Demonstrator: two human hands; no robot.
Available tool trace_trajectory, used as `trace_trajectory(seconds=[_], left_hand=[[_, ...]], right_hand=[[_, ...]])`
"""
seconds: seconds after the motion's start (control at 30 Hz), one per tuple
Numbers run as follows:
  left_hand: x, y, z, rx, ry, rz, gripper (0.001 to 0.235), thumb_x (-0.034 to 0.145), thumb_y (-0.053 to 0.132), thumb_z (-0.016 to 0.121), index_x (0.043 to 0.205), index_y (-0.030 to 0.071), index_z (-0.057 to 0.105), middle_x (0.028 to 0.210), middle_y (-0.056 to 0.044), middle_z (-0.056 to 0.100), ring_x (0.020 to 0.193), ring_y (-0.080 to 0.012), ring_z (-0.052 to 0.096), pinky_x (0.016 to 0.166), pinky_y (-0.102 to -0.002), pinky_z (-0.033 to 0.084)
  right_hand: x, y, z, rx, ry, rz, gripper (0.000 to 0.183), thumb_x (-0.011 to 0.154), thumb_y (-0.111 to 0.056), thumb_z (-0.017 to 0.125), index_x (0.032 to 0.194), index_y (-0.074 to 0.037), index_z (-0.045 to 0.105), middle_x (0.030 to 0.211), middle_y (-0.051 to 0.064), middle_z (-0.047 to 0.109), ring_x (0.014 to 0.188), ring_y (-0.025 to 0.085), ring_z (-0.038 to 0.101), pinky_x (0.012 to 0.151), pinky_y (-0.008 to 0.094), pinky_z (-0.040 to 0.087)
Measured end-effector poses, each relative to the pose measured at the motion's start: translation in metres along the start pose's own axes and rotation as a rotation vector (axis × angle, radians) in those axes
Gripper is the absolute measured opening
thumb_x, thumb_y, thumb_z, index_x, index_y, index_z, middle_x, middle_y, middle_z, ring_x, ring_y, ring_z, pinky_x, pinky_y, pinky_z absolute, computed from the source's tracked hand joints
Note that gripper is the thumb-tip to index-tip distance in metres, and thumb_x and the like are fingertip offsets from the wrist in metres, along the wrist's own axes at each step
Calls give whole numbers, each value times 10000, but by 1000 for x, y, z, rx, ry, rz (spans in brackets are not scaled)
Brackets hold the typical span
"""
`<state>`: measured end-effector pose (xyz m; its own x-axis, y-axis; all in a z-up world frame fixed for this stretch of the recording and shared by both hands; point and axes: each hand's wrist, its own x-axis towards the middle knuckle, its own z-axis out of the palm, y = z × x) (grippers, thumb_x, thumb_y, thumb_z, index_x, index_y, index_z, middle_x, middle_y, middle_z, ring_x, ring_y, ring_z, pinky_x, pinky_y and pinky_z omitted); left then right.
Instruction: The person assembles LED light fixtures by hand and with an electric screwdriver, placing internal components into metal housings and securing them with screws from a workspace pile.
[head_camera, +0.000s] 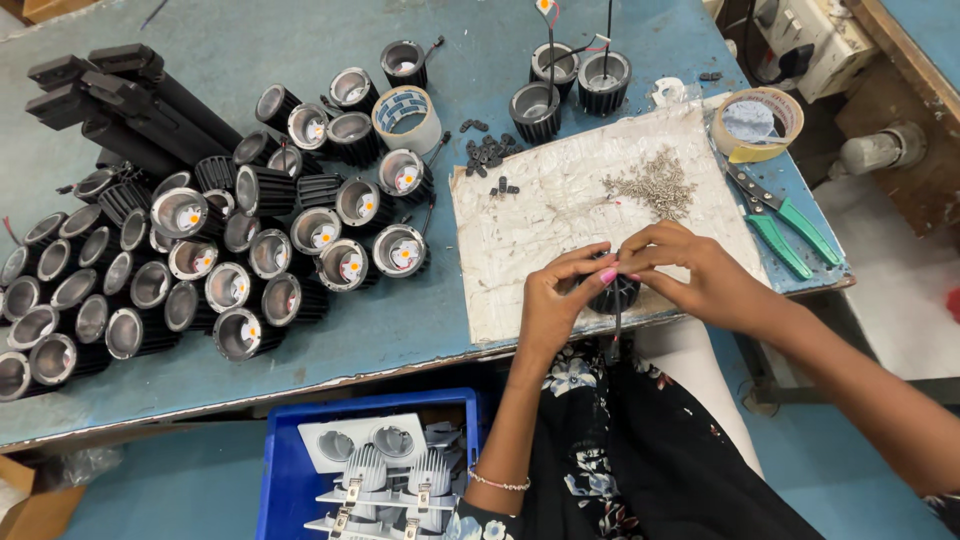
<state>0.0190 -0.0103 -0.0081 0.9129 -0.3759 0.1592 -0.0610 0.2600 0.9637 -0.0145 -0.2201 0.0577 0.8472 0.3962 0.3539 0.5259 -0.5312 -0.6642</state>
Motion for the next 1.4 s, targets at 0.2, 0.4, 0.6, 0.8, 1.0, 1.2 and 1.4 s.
trace_trajectory(seconds=[0.2,0.4,0.6,0.8,1.0,1.2,1.4], left_hand=[[2,-3,-1,-44,6,-32,234,910,128,768,1107,3,776,1351,-172,687,1155,-208,688,1026,-322,554],[0,3,2,11,20,-4,221,909,127,769,1089,1,782,1324,-178,700,1185,-210,677,1036,-328,551],[-1,5,3,-8,29,-12,216,905,113,766,1087,-2,780,1322,-175,699,1187,-213,674,1037,-331,551],[0,4,4,-16,23,5,211,904,101,765,1086,-4,780,1316,-172,698,1186,-208,671,1035,-323,547],[-1,3,4,-14,34,4,204,907,106,766,1078,-5,782,1308,-168,704,1180,-208,675,1026,-321,553],[-2,3,4,20,30,11,209,911,122,763,1087,11,786,1317,-158,705,1166,-197,681,1017,-312,553],[-1,3,5,16,41,-1,208,909,142,766,1078,22,786,1308,-152,708,1143,-198,697,1002,-316,574]], right_hand=[[10,47,-16,178,-77,292,239,915,-152,697,1124,-86,791,1107,64,762,979,218,705,847,339,543],[64,110,-31,-201,175,184,209,940,-192,716,1108,-82,777,1062,110,740,867,242,732,774,354,594],[85,119,-17,-354,119,250,178,879,-195,747,967,-40,757,972,125,718,875,297,701,779,403,558],[83,115,-6,-532,149,181,136,895,-155,695,891,-25,732,952,123,683,969,330,653,826,445,536],[76,121,-10,-421,162,179,151,888,-162,678,928,-39,755,971,128,696,945,336,657,839,457,530],[78,116,-6,-528,198,28,93,905,-100,678,917,-8,675,961,179,673,979,374,646,863,461,530],[41,105,-15,-72,446,263,140,1038,-95,636,1071,31,583,961,156,701,887,268,724,804,382,592]])
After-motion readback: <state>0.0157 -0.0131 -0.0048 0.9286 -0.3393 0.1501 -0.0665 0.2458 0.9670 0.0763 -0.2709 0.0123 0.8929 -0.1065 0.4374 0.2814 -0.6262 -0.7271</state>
